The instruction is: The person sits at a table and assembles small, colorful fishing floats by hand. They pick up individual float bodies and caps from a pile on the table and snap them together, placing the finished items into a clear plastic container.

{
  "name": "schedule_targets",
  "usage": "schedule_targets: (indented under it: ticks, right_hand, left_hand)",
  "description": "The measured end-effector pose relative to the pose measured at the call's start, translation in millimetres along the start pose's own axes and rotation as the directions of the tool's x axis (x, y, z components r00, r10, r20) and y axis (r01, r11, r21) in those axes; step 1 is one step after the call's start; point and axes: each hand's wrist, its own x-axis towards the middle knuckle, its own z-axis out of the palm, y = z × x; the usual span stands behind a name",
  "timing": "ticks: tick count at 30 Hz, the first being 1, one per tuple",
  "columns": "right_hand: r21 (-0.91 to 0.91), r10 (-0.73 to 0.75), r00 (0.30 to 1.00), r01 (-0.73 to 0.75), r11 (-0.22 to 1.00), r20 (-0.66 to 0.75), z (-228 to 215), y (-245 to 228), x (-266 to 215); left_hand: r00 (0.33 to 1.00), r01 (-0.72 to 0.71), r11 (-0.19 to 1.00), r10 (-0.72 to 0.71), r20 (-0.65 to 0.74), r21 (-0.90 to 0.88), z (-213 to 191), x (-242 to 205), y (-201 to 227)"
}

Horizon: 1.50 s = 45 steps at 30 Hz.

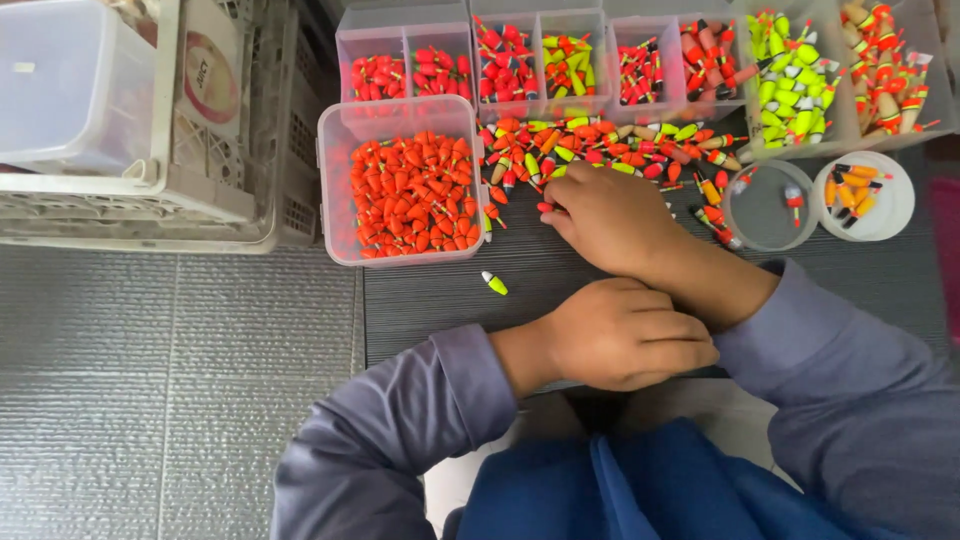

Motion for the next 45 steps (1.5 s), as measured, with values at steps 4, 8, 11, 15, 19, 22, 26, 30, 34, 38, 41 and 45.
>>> schedule_targets:
  ticks: [4, 8, 11, 15, 19, 22, 26, 30, 34, 38, 41, 45]
  right_hand:
    - [0.041, -0.04, 0.995, 0.043, 0.998, -0.091, 4, 13, -24]
    - [0.22, 0.186, 0.982, -0.174, 0.96, -0.036, -9, 25, -67]
    - [0.31, 0.307, 0.938, -0.247, 0.918, -0.161, -5, 28, -99]
    - [0.503, 0.352, 0.901, -0.188, 0.844, -0.253, -3, 16, -124]
    - [0.658, 0.434, 0.831, -0.113, 0.745, -0.348, 18, 7, -135]
    - [0.801, 0.51, 0.717, 0.111, 0.589, -0.475, 36, -1, -130]
    - [0.838, 0.563, 0.673, 0.162, 0.521, -0.48, 44, -1, -129]
    - [0.798, 0.549, 0.658, 0.136, 0.587, -0.516, 50, 2, -132]
    - [0.762, 0.513, 0.668, 0.128, 0.635, -0.539, 43, 0, -133]
    - [0.756, 0.513, 0.669, 0.114, 0.645, -0.539, 41, 0, -134]
    - [0.754, 0.505, 0.671, 0.125, 0.645, -0.543, 44, 0, -134]
    - [0.732, 0.476, 0.682, 0.13, 0.669, -0.556, 47, 2, -136]
  left_hand:
    - [0.998, 0.056, 0.998, -0.054, -0.045, 0.041, 6, -13, -6]
    - [0.914, 0.397, 0.889, -0.36, -0.187, 0.229, 1, -18, -21]
    - [0.837, 0.533, 0.784, -0.543, -0.064, 0.319, -5, -22, -33]
    - [0.709, 0.638, 0.753, -0.656, 0.26, 0.158, 4, -36, -39]
    - [0.666, 0.685, 0.724, -0.667, 0.335, 0.079, 5, -26, -30]
    - [0.713, 0.65, 0.76, -0.618, 0.33, 0.017, 3, -21, -27]
    - [0.82, 0.425, 0.882, -0.47, 0.327, 0.202, -3, -18, -28]
    - [0.772, 0.512, 0.83, -0.557, 0.306, 0.219, -5, -11, -24]
    - [0.775, 0.489, 0.85, -0.527, 0.35, 0.198, -2, -24, -30]
    - [0.793, 0.447, 0.869, -0.495, 0.354, 0.213, -5, -15, -26]
    - [0.778, 0.48, 0.857, -0.515, 0.358, 0.189, -5, -13, -23]
    - [0.795, 0.484, 0.858, -0.513, 0.325, 0.171, -3, -16, -24]
